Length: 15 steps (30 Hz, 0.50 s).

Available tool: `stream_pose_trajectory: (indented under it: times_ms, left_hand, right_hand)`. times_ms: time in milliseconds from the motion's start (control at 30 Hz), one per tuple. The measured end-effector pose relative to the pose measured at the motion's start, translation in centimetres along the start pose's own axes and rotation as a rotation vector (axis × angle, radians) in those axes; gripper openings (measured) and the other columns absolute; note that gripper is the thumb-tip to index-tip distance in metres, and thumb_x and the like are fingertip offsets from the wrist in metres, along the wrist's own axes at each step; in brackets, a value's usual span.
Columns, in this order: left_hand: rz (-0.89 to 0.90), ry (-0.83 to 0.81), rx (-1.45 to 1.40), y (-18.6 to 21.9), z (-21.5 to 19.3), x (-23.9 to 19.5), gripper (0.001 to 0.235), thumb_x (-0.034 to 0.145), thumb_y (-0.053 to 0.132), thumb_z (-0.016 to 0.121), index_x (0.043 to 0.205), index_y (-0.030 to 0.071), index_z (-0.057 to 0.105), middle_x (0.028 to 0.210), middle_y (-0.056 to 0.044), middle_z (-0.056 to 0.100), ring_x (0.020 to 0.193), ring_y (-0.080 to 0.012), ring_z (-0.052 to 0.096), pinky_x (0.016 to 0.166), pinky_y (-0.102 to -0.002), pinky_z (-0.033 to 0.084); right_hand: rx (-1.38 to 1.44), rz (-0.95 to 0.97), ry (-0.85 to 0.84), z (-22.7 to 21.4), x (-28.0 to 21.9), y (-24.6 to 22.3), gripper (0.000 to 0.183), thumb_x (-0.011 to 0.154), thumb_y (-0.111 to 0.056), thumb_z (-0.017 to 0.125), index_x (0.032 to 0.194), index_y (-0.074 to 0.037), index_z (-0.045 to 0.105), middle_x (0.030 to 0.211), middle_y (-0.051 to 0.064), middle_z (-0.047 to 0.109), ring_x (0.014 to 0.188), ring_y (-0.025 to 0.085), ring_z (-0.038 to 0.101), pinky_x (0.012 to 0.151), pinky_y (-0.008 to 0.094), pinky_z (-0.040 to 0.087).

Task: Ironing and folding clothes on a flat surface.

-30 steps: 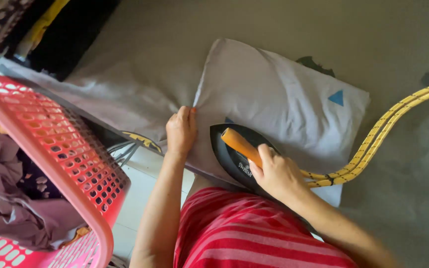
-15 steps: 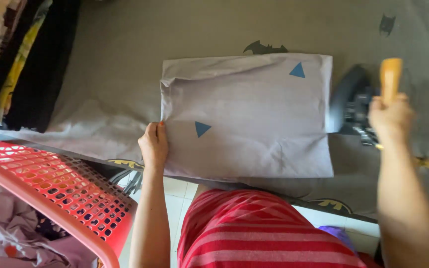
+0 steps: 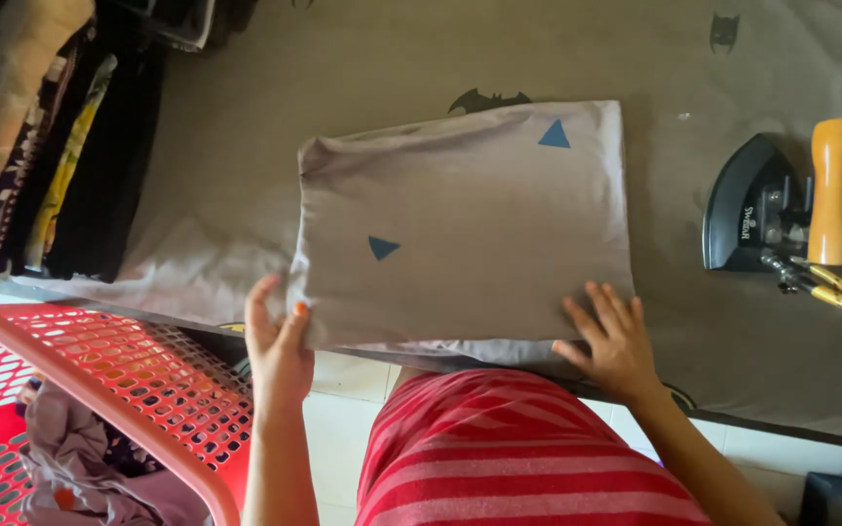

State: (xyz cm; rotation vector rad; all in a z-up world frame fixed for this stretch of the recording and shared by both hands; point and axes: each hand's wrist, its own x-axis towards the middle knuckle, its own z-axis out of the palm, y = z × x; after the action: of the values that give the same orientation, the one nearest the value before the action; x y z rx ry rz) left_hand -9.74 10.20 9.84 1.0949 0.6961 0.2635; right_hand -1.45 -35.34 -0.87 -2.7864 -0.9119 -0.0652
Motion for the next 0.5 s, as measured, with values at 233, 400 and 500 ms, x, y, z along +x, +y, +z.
stream_pose_trajectory:
  times_ms: [233, 400, 500]
  left_hand:
    - [0.140, -0.067, -0.379, 6.9, 1.7, -3.7, 0.014, 0.098, -0.001, 0.063, 0.110, 0.003, 0.066, 0.102, -0.007, 0.071, 0.083, -0.0136, 0.069, 0.073, -0.023, 0.059]
    - [0.404, -0.585, -0.545, 11.0, 0.5, -5.7, 0.054, 0.113, 0.038, 0.063, 0.147, -0.003, 0.056, 0.129, -0.023, 0.064, 0.131, -0.0417, 0.062, 0.124, -0.053, 0.040]
    - [0.293, -0.352, -0.634, 11.7, 2.4, -3.8, 0.070, 0.097, 0.020, 0.051, 0.157, -0.011, 0.036, 0.146, -0.034, 0.055, 0.137, -0.0472, 0.055, 0.118, -0.055, 0.043]
  right_hand:
    - [0.515, 0.219, 0.261, -12.5, 2.3, 3.7, 0.041, 0.078, 0.020, 0.063, 0.114, 0.004, 0.072, 0.116, 0.018, 0.072, 0.095, 0.026, 0.066, 0.072, 0.029, 0.050]
    - [1.026, 0.707, 0.370, -11.8, -4.4, 18.2, 0.049, 0.107, -0.005, 0.042, 0.156, -0.009, 0.045, 0.155, 0.009, 0.050, 0.127, 0.021, 0.054, 0.111, 0.032, 0.048]
    - [1.140, 0.460, 0.376, -15.0, 1.0, 18.3, 0.042, 0.119, -0.032, 0.054, 0.152, -0.007, 0.048, 0.142, 0.005, 0.055, 0.128, 0.020, 0.058, 0.126, 0.039, 0.051]
